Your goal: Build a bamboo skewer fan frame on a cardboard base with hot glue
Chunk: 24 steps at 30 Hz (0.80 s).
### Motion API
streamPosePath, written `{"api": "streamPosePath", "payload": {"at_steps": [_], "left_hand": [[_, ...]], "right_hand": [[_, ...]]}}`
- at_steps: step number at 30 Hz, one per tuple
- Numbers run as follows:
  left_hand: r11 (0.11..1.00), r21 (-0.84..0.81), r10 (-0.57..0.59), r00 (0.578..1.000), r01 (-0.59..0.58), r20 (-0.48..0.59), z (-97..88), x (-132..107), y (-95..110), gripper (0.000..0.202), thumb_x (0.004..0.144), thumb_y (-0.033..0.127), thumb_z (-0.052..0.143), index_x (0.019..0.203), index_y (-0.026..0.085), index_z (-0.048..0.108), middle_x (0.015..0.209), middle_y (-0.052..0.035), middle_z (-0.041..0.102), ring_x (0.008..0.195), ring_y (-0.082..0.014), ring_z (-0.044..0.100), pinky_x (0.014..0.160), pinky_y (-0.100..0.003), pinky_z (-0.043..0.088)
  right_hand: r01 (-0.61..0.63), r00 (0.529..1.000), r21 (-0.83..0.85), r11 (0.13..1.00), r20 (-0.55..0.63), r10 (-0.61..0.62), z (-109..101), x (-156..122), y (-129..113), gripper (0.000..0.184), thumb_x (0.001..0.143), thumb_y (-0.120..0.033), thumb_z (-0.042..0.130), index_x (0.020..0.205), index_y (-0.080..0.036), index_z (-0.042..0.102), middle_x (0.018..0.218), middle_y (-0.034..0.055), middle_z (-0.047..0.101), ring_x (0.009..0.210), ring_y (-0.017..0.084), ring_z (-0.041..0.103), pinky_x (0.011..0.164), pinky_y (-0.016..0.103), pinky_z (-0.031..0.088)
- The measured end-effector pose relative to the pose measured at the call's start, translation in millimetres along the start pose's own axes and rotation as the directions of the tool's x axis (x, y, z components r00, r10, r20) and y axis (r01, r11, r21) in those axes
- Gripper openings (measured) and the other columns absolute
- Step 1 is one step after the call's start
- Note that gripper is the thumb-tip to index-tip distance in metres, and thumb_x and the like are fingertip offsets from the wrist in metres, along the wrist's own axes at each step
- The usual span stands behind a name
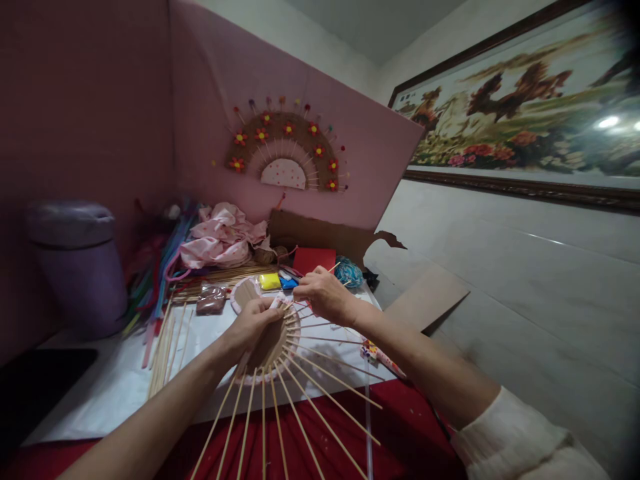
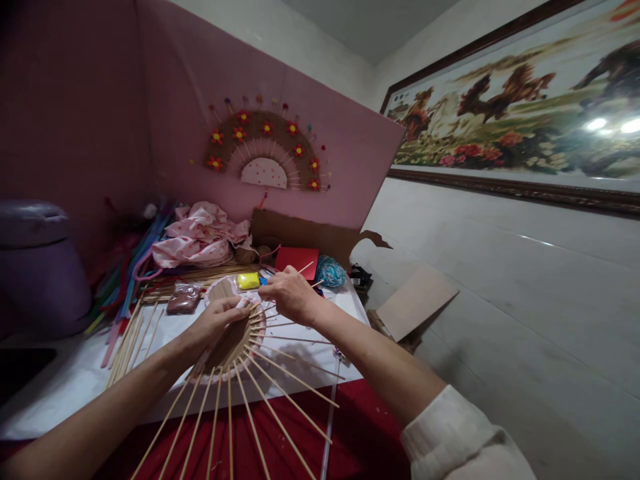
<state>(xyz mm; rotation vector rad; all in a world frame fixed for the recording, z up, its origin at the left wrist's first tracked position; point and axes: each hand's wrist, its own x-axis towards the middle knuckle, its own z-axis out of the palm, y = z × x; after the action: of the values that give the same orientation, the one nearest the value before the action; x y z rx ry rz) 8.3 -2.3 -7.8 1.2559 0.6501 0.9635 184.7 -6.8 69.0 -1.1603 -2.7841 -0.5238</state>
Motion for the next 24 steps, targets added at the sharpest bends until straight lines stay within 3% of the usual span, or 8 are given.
{"api": "streamPosePath", "payload": {"at_steps": [10, 14, 17, 20, 24], "left_hand": [[0.997, -0.048, 0.057, 0.994, -0.053, 0.089, -3.0, 5.1, -5.6, 0.019, 0.066, 0.030, 0.066, 0.070, 0.013, 0.062, 0.061, 0.0006, 0.059, 0.052, -0.0097, 0.049, 0.052, -0.021, 0.033], [0.998, -0.047, 0.049, 0.996, -0.045, 0.078, -3.3, 3.9, -4.9, 0.019, 0.065, 0.031, 0.067, 0.068, 0.013, 0.062, 0.062, 0.0000, 0.060, 0.053, -0.0106, 0.051, 0.053, -0.022, 0.035], [0.998, -0.046, 0.044, 0.997, -0.041, 0.070, -2.9, 3.1, -2.8, 0.020, 0.065, 0.032, 0.068, 0.067, 0.013, 0.062, 0.062, -0.0004, 0.061, 0.053, -0.0109, 0.051, 0.053, -0.022, 0.036], [0.999, -0.031, 0.028, 0.999, -0.027, 0.044, -2.2, 2.5, -0.8, 0.021, 0.063, 0.033, 0.069, 0.069, 0.013, 0.064, 0.061, -0.0008, 0.062, 0.053, -0.0118, 0.052, 0.054, -0.023, 0.036], [0.999, -0.027, 0.037, 0.999, -0.036, 0.023, -2.4, 2.8, -2.1, 0.021, 0.064, 0.032, 0.068, 0.074, 0.014, 0.066, 0.064, -0.0006, 0.063, 0.056, -0.0119, 0.054, 0.056, -0.022, 0.037]], "right_hand": [[-0.001, 1.000, 0.042, 0.999, -0.027, 0.003, -1.9, -3.0, 3.8, 0.018, 0.079, -0.005, 0.050, 0.077, -0.019, 0.063, 0.075, 0.0008, 0.064, 0.070, 0.012, 0.051, 0.069, 0.028, 0.023], [0.028, 0.999, 0.047, 0.999, -0.033, -0.026, -3.3, -4.0, 4.9, 0.017, 0.081, -0.009, 0.051, 0.082, -0.019, 0.064, 0.079, 0.0016, 0.065, 0.074, 0.013, 0.052, 0.071, 0.028, 0.025], [0.037, 0.993, 0.058, 0.998, -0.115, -0.030, -5.7, -4.7, 4.1, 0.016, 0.084, -0.014, 0.051, 0.088, -0.021, 0.065, 0.091, 0.0026, 0.065, 0.082, 0.014, 0.053, 0.073, 0.028, 0.027], [0.029, 0.984, 0.048, 0.998, -0.175, -0.020, -8.1, -5.2, 2.4, 0.015, 0.085, -0.016, 0.050, 0.083, -0.019, 0.064, 0.095, 0.0028, 0.064, 0.084, 0.014, 0.052, 0.075, 0.028, 0.028], [0.048, 0.987, 0.012, 0.999, -0.153, -0.045, -6.9, -4.9, 1.6, 0.015, 0.084, -0.015, 0.051, 0.078, -0.020, 0.064, 0.088, 0.0029, 0.065, 0.081, 0.014, 0.051, 0.075, 0.030, 0.027]]}}
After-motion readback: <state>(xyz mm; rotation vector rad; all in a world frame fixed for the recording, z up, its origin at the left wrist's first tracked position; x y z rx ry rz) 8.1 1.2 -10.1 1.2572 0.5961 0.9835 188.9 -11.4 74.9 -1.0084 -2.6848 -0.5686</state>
